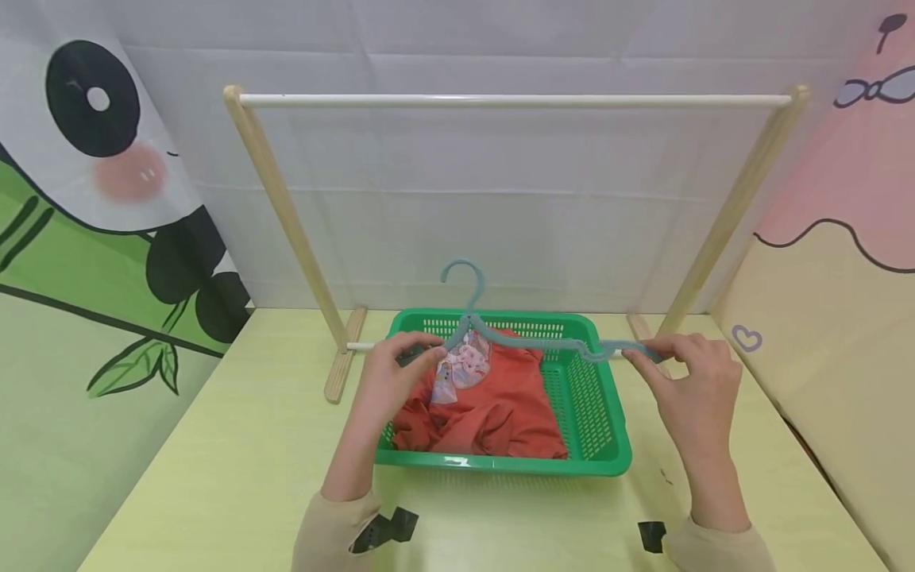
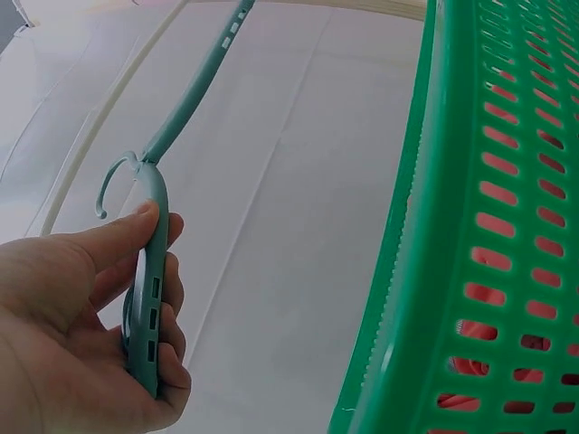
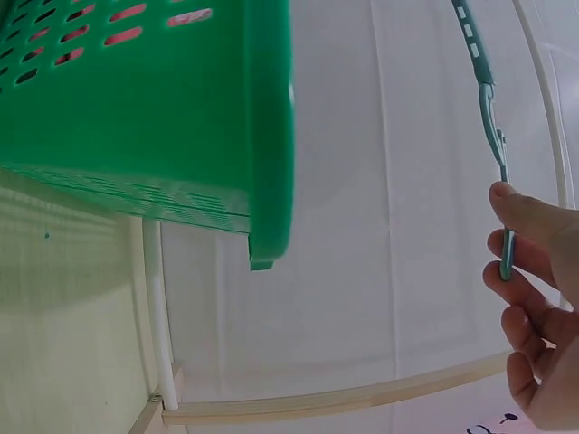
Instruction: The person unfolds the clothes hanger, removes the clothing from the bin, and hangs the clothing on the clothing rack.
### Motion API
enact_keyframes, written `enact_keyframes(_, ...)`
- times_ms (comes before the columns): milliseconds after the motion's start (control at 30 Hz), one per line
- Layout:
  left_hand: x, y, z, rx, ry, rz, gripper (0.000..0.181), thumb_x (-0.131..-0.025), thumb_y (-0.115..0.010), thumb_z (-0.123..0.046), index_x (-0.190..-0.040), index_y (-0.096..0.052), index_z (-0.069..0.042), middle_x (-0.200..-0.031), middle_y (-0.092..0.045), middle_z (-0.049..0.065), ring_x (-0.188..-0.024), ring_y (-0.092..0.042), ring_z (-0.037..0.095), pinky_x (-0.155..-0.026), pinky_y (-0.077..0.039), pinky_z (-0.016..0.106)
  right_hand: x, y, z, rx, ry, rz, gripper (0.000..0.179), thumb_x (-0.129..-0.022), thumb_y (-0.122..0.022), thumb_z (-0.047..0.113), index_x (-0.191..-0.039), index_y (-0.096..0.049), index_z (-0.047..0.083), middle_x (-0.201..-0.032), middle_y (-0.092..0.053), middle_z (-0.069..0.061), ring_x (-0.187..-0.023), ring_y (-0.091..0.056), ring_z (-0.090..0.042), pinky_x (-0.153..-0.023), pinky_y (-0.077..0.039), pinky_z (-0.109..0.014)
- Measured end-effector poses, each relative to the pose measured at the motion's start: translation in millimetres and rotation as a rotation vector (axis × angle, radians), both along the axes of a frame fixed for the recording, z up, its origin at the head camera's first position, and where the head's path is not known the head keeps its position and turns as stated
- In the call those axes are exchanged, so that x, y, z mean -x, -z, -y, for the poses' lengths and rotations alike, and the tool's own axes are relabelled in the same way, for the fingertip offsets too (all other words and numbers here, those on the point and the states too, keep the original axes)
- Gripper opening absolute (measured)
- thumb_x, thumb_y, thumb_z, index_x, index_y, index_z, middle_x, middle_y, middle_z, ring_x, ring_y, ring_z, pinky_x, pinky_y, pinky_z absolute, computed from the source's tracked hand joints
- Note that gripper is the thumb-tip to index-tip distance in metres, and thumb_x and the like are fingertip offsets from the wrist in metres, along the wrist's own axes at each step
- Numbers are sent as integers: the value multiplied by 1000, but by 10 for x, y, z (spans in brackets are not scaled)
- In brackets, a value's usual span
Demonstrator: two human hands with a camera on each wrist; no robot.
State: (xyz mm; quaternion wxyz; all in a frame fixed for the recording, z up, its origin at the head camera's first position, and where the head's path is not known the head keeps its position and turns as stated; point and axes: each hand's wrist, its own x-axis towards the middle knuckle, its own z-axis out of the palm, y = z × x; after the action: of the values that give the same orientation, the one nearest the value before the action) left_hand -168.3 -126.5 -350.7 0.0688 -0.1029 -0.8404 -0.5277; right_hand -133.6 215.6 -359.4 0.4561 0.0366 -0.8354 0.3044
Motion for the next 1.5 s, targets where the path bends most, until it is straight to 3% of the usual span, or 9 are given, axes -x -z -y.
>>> enact_keyframes(167, 10, -14, -9, 14, 1, -11, 21, -91, -72, -20, -109, -74, -10, -94, -69, 10, -78, -58, 16, -69, -50, 23, -42, 60, -28, -7, 11, 100, 22, -68, -90, 11, -79, -74, 3, -71, -69, -17, -73, -47, -28, -74, -22, -33)
enact_keyframes(333, 15, -15, 6, 38, 16, -5, 19, -91, -72, -19, -108, -74, -10, -96, -69, 9, -78, -60, 16, -70, -51, 24, -75, 80, -45, -31, -2, 201, 19, -71, -87, 14, -81, -73, 5, -75, -70, -14, -78, -49, -28, -74, -26, -40)
enact_keyframes(467, 12, 3, 7, 47, 26, 21, 17, -91, -72, -17, -106, -75, -11, -96, -70, 9, -78, -61, 19, -69, -52, 24, -62, 99, -17, -61, -75, 274, 20, -79, -81, 15, -97, -74, 9, -86, -73, -10, -90, -51, -26, -79, -28, -46)
enact_keyframes(600, 11, 31, -28, 63, 42, 38, 17, -90, -73, -19, -105, -75, -12, -97, -70, 8, -79, -60, 17, -69, -51, 24, -7, 131, 90, -92, -199, 240, 31, -79, -81, 11, -110, -73, 12, -93, -73, -8, -95, -54, -24, -80, -28, -45)
enact_keyframes(800, 10, 65, -99, 79, 43, 27, 17, -89, -74, -20, -104, -76, -14, -98, -69, 7, -76, -59, 15, -67, -50, 25, 50, 171, 280, -144, -302, 143, 37, -72, -85, 4, -106, -75, 16, -90, -72, -1, -87, -52, -16, -76, -27, -35)
enact_keyframes(1000, -3, 72, -142, 75, 43, 27, 18, -89, -75, -22, -106, -76, -16, -99, -71, 5, -75, -61, 18, -65, -48, 26, 40, 177, 398, -78, -316, 150, 35, -70, -88, 6, -101, -77, 19, -87, -70, 4, -84, -48, -7, -77, -32, -23)
enact_keyframes(1167, 3, 64, -130, 75, 59, 16, 18, -90, -74, -22, -106, -76, -16, -100, -72, 5, -74, -58, 13, -65, -47, 26, 22, 173, 429, -9, -298, 160, 29, -69, -89, 7, -95, -79, 18, -85, -69, 3, -79, -47, -6, -67, -35, -15)
enact_keyframes(1333, 23, 38, -50, 78, 110, -20, 16, -95, -67, -16, -108, -75, -14, -104, -72, 6, -78, -56, 13, -67, -47, 24, 21, 163, 411, -2, -305, 113, 26, -67, -89, 6, -89, -79, 16, -84, -70, 1, -78, -47, -8, -72, -31, -19)
enact_keyframes(1500, 20, -17, 22, 137, 132, -81, 19, -95, -63, -8, -106, -77, -16, -104, -69, 4, -87, -54, 16, -74, -47, 28, 14, 141, 383, -8, -305, 107, 26, -66, -90, 6, -86, -79, 17, -83, -69, 1, -79, -47, -6, -75, -27, -29)
